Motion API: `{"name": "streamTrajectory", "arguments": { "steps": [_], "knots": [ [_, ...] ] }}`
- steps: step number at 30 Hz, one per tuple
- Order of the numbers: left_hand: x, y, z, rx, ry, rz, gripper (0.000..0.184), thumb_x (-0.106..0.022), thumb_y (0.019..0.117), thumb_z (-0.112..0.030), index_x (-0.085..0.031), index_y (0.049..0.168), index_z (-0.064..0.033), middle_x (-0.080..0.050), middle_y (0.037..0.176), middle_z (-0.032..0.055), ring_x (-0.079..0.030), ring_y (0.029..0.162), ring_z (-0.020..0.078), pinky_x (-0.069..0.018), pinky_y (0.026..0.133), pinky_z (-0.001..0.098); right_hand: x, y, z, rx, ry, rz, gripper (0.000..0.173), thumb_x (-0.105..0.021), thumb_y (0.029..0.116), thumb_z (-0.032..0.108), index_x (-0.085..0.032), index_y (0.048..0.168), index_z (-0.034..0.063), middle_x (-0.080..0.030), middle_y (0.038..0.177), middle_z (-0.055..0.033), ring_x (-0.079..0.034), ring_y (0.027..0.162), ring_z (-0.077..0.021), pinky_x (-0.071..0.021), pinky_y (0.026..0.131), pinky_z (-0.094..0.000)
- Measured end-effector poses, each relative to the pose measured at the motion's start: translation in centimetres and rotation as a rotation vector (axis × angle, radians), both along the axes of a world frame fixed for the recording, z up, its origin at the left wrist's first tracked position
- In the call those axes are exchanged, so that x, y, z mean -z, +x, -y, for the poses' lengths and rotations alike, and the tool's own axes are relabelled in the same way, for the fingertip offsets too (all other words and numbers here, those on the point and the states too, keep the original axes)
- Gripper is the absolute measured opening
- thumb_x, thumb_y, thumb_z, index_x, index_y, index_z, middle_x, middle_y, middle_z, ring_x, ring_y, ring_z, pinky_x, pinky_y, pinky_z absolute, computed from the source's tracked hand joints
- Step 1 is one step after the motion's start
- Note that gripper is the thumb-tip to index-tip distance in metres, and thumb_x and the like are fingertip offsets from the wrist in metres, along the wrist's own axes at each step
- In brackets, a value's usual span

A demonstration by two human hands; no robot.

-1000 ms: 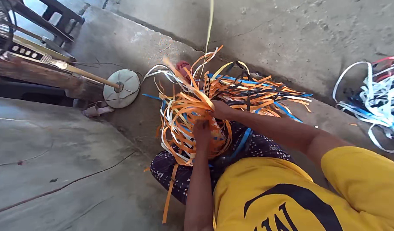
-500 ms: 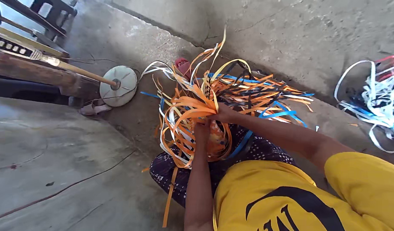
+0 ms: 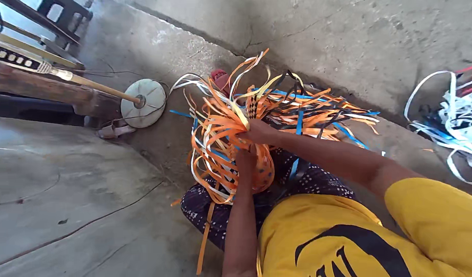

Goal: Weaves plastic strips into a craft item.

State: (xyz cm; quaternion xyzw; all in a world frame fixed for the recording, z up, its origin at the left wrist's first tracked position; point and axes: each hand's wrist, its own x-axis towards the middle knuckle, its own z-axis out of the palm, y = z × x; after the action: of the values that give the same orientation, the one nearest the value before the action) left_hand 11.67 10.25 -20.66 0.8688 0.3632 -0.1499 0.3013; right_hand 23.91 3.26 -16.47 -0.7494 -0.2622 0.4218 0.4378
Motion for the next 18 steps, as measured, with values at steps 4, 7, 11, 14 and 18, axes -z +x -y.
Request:
{"name": "streamTrajectory", "arguments": {
  "steps": [4,7,11,14,18],
  "knots": [
    [0.6,-0.1,-0.3,-0.056,-0.029,-0.003,0.049,-0.048,0.1089,-0.037,-0.071,0.103,0.0060,-0.071,0.096,0.0249,-0.069,0.099,0.0382,-0.0515,0.092,0.0570,0.8,0.8,-0.6,-0.053,0.035,0.149,0.036,-0.072,0.0964,0.023,-0.067,0.121,-0.0025,-0.070,0.112,-0.0234,-0.067,0.109,-0.0385,-0.0501,0.097,-0.0623],
    [1.4,-0.5,-1.0,-0.114,-0.082,0.066,0.047,-0.053,0.1062,-0.044,-0.074,0.106,-0.0019,-0.073,0.094,0.0173,-0.070,0.095,0.0321,-0.0524,0.091,0.0557,3.6,1.5,-0.1,-0.080,-0.201,0.112,0.041,-0.066,0.1003,0.032,-0.066,0.118,-0.0051,-0.068,0.113,-0.0272,-0.065,0.111,-0.0432,-0.0489,0.095,-0.0650],
    [-0.8,-2.9,-1.0,-0.131,0.049,0.303,0.031,-0.061,0.1034,-0.025,-0.073,0.117,0.0003,-0.065,0.116,0.0252,-0.064,0.107,0.0365,-0.0519,0.096,0.0508,3.2,1.2,1.2,0.112,-0.064,0.043,0.043,-0.072,0.0968,0.034,-0.067,0.121,-0.0016,-0.069,0.115,-0.0234,-0.065,0.113,-0.0383,-0.0483,0.099,-0.0614],
    [-3.5,-3.7,0.2,-0.078,0.167,0.519,0.024,-0.062,0.1009,-0.016,-0.076,0.103,0.0032,-0.069,0.101,0.0221,-0.068,0.089,0.0299,-0.0565,0.083,0.0447,3.6,1.6,1.7,0.157,-0.036,0.031,0.043,-0.072,0.0963,0.035,-0.068,0.120,-0.0004,-0.069,0.115,-0.0227,-0.065,0.113,-0.0378,-0.0489,0.098,-0.0622],
    [-4.7,-0.1,0.9,0.014,-0.105,0.211,0.037,-0.043,0.1105,-0.018,-0.063,0.136,0.0002,-0.068,0.125,0.0229,-0.067,0.116,0.0339,-0.0517,0.104,0.0509,3.9,1.3,2.1,0.165,-0.074,-0.013,0.043,-0.071,0.0967,0.035,-0.066,0.122,0.0005,-0.069,0.115,-0.0222,-0.065,0.113,-0.0371,-0.0488,0.098,-0.0618]
  ]
}}
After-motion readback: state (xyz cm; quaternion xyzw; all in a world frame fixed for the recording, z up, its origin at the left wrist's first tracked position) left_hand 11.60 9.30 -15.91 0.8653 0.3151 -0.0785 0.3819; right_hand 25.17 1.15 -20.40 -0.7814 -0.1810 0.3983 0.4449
